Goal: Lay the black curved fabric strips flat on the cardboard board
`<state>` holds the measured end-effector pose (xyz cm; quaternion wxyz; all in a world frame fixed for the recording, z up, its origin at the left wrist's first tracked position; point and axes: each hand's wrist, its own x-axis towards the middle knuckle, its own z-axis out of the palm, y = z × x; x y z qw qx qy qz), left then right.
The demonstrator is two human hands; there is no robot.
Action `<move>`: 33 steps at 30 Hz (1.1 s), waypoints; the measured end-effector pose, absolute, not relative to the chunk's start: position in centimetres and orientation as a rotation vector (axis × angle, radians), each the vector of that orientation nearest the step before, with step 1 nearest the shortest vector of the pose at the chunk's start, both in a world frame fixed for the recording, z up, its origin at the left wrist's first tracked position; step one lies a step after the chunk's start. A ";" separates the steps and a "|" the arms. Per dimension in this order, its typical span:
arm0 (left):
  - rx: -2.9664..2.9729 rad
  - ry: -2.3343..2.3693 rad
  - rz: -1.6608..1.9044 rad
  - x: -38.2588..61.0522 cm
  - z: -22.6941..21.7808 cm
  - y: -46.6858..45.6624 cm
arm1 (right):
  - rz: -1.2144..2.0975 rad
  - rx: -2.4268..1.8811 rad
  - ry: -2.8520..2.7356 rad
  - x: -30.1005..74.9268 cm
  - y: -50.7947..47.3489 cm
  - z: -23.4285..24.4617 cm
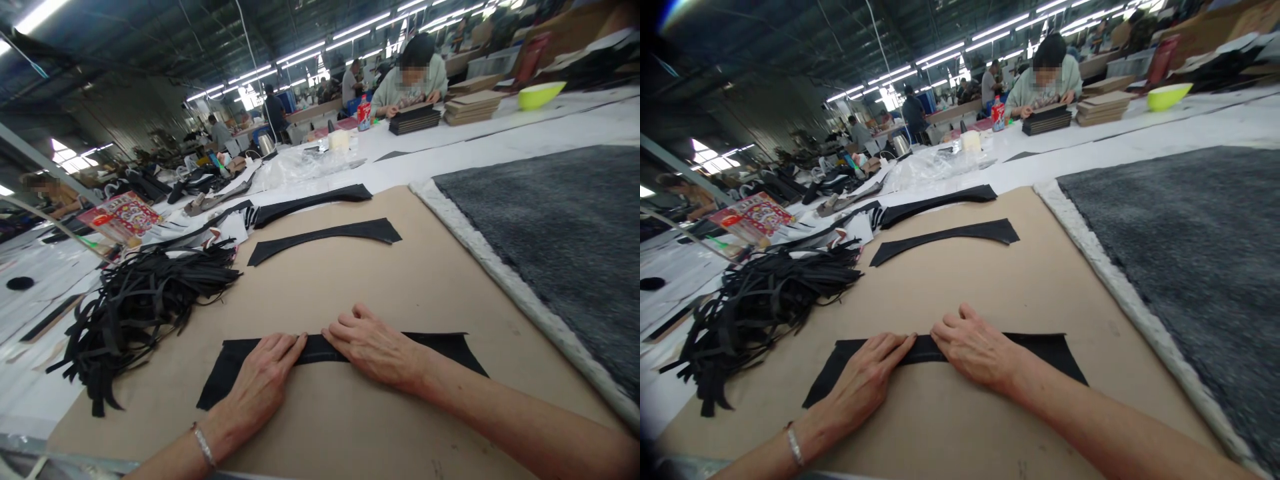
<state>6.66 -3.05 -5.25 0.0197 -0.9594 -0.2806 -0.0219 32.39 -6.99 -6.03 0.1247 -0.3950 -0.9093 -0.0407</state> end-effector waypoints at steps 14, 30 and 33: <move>-3.084 -0.970 -0.516 11.2 -6.1 -5.3 | -0.098 -1.148 -2.657 32.4 -7.2 -5.6; -3.004 -0.897 -0.190 11.3 -6.4 -4.6 | -0.231 -1.164 -2.627 37.8 -9.4 -5.9; -2.988 -0.888 -0.130 11.4 -6.3 -4.5 | -0.196 -1.210 -2.629 38.5 -10.0 -6.0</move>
